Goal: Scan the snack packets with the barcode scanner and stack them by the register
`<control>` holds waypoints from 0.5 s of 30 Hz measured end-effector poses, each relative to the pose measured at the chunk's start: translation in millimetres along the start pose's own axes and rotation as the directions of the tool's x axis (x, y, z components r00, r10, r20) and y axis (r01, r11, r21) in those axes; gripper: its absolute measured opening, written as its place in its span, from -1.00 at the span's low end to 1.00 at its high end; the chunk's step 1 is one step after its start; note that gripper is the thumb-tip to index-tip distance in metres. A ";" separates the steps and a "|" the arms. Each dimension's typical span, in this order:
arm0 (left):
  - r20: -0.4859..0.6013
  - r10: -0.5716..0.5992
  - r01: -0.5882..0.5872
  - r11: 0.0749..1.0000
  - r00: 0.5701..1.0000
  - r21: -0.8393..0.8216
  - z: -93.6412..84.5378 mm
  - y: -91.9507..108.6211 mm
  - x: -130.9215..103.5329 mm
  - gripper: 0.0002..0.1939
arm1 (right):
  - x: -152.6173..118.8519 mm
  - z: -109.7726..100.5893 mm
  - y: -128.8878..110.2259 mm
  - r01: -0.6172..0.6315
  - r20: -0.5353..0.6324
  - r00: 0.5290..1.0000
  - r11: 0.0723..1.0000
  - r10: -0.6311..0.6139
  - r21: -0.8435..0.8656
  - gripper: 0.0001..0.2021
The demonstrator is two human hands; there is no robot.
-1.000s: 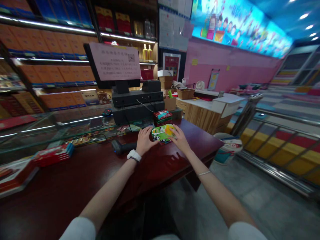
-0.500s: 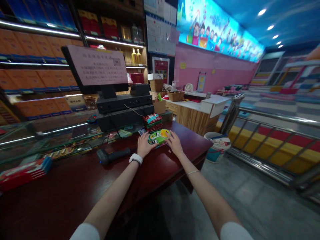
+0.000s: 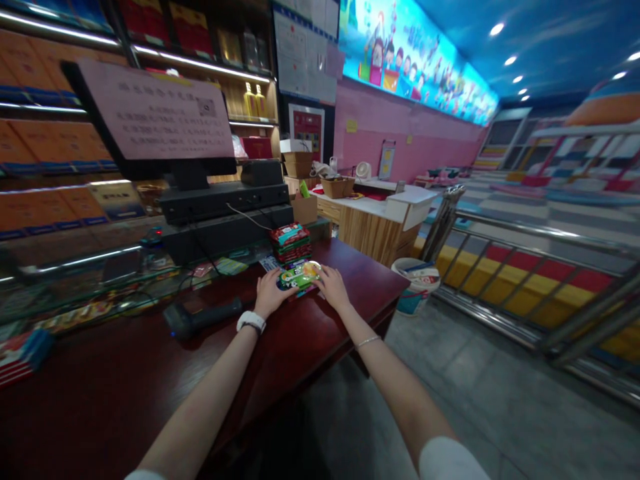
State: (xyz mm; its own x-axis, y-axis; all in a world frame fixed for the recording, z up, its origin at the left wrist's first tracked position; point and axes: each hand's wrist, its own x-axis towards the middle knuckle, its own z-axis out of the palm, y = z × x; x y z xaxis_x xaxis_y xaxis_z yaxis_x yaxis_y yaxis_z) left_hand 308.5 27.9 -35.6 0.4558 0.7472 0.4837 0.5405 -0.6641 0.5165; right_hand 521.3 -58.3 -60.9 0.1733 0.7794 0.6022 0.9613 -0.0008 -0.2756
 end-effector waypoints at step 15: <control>0.076 -0.038 0.036 0.999 0.996 0.024 17.3 -8.7 -4.8 -0.27 | -1.2 -1.6 2.0 0.046 0.010 0.999 0.999 -0.045 -0.028 -0.58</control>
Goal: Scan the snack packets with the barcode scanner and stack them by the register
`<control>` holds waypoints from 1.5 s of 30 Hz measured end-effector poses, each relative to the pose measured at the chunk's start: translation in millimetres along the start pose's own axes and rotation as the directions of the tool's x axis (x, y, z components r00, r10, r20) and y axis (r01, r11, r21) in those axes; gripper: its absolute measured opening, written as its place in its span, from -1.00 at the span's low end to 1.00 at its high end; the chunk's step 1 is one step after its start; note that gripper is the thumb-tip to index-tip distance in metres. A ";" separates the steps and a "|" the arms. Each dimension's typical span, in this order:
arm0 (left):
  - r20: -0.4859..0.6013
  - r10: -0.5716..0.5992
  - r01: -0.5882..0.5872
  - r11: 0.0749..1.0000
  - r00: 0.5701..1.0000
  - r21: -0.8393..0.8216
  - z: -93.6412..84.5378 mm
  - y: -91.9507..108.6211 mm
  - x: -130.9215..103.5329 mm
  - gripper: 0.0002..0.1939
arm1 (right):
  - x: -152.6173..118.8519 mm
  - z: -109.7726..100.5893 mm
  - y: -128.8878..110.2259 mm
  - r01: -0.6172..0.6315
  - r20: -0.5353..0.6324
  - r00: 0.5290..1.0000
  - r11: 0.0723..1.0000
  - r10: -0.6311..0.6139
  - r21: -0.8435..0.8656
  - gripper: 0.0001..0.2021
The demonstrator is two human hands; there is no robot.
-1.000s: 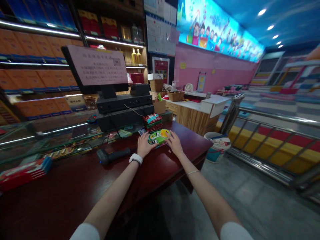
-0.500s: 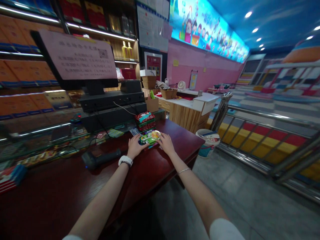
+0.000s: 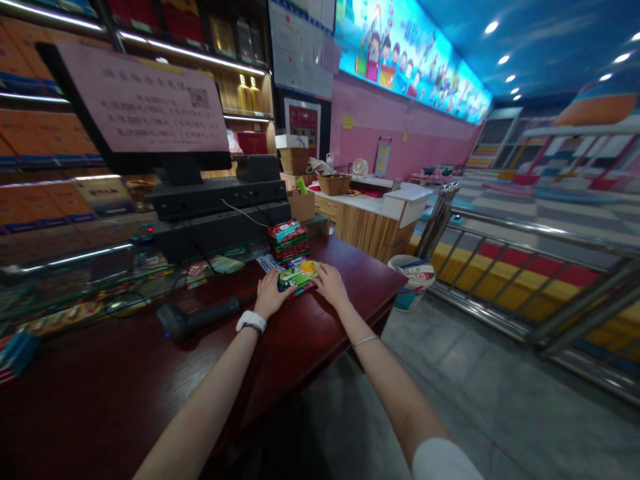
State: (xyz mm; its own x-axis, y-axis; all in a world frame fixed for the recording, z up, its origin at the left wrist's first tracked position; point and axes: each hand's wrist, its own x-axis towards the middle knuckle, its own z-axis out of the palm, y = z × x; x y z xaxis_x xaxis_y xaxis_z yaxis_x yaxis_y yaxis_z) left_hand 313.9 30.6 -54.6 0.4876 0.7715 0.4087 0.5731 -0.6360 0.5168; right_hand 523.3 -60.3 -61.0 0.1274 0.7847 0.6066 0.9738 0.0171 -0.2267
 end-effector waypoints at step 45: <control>-0.038 0.290 -0.231 0.827 0.956 0.513 -163.9 -32.5 -106.0 -0.47 | 25.2 -15.6 -201.4 0.426 0.032 0.904 0.904 -0.426 0.023 -0.53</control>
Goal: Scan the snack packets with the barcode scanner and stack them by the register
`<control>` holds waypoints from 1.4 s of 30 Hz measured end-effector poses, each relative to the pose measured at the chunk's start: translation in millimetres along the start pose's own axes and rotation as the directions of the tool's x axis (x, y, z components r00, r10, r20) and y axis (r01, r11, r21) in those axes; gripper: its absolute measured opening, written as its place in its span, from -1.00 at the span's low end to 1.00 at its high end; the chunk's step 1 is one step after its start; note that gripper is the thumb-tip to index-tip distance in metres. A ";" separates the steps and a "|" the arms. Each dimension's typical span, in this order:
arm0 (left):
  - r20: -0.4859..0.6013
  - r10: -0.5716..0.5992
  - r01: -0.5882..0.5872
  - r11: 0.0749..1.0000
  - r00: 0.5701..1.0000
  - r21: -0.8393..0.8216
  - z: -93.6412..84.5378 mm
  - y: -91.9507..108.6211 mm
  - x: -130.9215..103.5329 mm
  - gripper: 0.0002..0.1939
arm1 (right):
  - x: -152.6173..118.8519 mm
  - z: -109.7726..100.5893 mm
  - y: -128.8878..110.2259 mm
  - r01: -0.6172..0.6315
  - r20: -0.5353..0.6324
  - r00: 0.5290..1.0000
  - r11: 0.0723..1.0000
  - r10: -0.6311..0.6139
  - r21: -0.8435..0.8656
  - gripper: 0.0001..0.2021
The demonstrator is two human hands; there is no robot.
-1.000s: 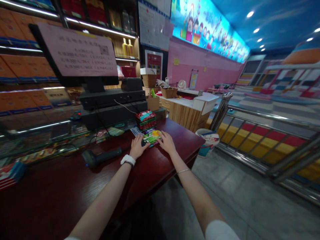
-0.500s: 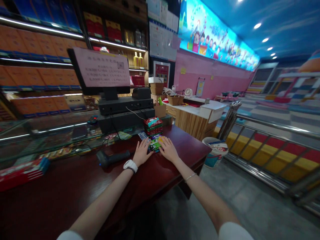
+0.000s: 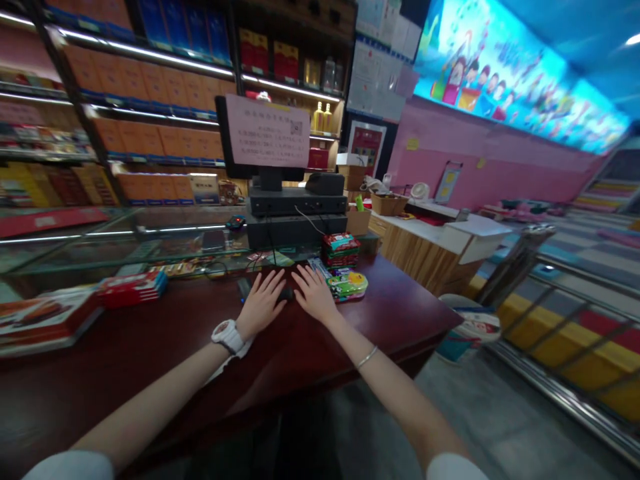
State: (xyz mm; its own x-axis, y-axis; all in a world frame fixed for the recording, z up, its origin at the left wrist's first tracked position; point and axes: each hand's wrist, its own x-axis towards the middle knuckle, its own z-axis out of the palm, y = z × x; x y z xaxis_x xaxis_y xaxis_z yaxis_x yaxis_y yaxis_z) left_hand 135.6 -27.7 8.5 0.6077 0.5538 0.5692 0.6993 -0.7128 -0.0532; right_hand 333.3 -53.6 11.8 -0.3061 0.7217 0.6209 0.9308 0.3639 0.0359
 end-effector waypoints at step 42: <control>-0.456 -0.749 0.862 0.498 0.480 0.090 -153.9 -285.1 -254.6 -0.60 | 149.3 142.3 -368.9 0.086 0.065 0.986 0.815 -0.150 0.573 -0.40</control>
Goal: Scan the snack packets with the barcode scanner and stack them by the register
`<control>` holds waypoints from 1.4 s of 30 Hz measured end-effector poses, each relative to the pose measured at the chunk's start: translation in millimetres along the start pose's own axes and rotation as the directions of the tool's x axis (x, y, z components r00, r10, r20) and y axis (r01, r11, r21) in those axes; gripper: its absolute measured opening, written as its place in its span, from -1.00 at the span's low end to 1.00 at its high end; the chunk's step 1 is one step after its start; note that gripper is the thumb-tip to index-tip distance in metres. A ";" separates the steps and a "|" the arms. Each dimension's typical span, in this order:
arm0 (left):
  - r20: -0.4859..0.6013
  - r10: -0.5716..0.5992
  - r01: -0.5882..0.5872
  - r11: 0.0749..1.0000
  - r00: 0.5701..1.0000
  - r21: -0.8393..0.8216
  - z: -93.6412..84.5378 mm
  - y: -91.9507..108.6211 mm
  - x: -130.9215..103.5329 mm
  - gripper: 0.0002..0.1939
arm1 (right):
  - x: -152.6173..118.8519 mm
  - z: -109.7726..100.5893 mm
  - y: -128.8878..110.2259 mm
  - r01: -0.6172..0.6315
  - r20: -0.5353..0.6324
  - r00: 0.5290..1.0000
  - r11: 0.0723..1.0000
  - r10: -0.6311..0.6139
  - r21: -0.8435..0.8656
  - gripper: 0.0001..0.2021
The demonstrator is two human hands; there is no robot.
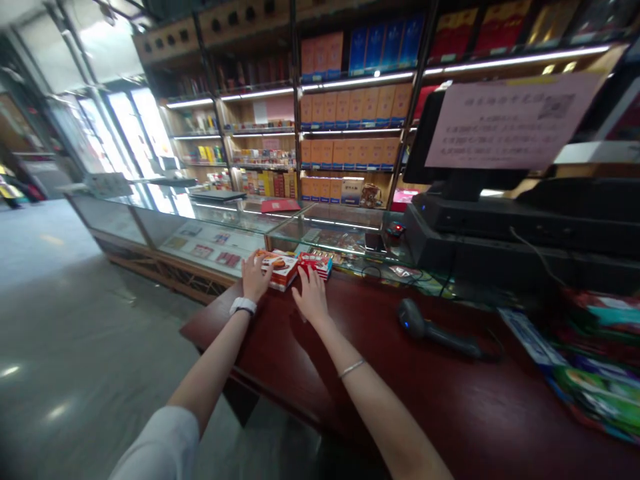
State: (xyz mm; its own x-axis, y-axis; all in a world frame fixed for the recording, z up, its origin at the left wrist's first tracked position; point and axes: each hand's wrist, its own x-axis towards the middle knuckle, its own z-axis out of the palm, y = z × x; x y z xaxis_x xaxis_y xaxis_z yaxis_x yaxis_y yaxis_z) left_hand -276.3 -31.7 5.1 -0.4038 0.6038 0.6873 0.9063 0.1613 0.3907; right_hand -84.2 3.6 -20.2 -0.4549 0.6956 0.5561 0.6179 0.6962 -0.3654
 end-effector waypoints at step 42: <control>0.003 -0.144 0.142 0.969 0.990 -0.203 -16.4 46.1 -2.4 -0.67 | 1.5 -16.0 14.9 0.023 -0.228 0.972 0.951 0.050 0.308 -0.43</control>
State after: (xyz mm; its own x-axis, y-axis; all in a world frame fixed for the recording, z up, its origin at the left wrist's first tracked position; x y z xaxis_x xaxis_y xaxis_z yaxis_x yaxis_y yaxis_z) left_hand -235.6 -38.5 31.5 -0.5298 0.5769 0.6217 0.7954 0.0836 0.6003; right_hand -65.4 12.2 -12.8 -0.2651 0.6711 0.6924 0.3796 0.7327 -0.5648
